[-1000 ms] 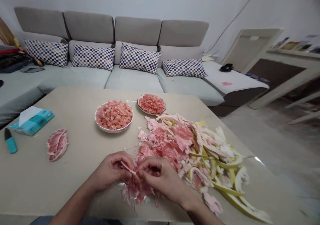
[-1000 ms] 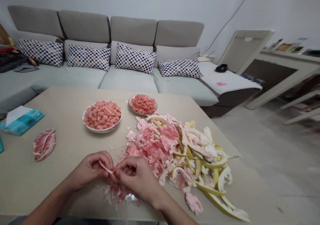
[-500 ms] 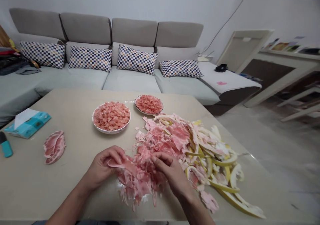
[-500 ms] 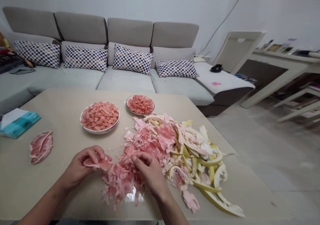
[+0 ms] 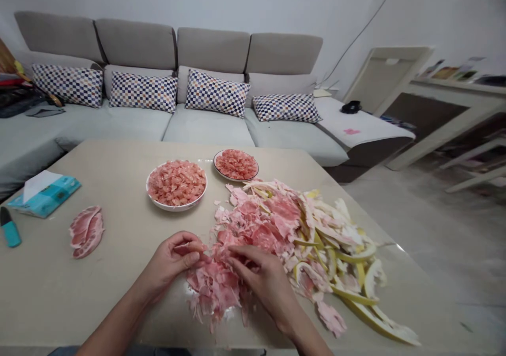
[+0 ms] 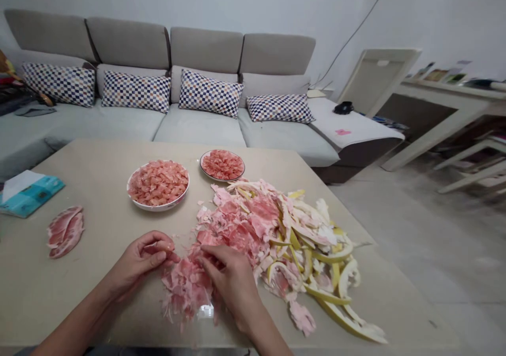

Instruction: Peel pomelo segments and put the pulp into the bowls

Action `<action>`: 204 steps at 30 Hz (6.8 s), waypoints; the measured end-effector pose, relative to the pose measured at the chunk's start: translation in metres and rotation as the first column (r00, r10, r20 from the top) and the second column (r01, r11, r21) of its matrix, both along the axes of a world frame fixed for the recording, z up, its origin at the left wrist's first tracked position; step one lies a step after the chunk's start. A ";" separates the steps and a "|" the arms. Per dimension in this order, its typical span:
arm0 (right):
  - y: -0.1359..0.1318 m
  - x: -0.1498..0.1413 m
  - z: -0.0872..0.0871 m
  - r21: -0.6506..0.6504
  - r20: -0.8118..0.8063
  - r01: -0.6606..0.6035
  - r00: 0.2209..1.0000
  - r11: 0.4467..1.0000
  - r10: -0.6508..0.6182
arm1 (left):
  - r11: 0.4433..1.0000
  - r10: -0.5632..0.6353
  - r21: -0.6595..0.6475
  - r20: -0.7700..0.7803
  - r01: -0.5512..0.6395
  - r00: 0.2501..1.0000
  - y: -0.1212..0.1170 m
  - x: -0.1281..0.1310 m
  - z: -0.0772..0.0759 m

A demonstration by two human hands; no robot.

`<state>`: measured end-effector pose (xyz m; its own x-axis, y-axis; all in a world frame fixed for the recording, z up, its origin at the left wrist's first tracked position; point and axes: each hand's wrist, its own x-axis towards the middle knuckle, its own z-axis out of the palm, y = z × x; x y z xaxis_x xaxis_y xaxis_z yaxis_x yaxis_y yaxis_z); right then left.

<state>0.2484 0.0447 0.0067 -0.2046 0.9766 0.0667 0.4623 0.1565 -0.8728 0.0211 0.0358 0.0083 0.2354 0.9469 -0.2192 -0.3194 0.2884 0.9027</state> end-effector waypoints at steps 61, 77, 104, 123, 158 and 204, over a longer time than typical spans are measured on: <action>0.002 -0.031 0.005 0.170 -0.074 -0.228 0.967 0.959 0.243 | 0.974 0.074 0.228 -0.379 0.016 0.923 -0.003 0.008 -0.001; 0.001 -0.030 0.011 -0.009 -0.149 -0.254 0.957 0.967 0.250 | 0.977 -0.046 0.177 -0.371 0.119 0.927 0.000 0.002 -0.003; -0.002 -0.019 0.011 -0.068 -0.199 -0.277 0.945 0.959 0.259 | 0.964 0.088 0.263 -0.445 0.036 0.891 0.001 0.002 -0.002; -0.005 -0.019 0.008 0.197 -0.118 -0.245 0.955 0.949 0.271 | 0.984 -0.142 0.074 -0.238 0.164 0.961 -0.003 0.004 -0.005; -0.014 -0.031 -0.014 0.776 0.243 -0.168 0.969 0.608 -0.042 | 0.997 0.002 0.077 -0.301 0.022 0.954 -0.012 0.018 -0.005; -0.006 -0.037 0.009 -0.343 -0.425 -0.151 0.905 0.927 -0.010 | 0.671 0.339 0.703 -0.574 0.236 0.745 -0.013 0.009 -0.006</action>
<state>0.2111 0.0386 0.0162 -0.3060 0.9323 -0.1926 0.0484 -0.1868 -0.9812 0.0300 0.0227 0.0022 0.2619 0.8600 0.4379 0.3927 -0.5095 0.7656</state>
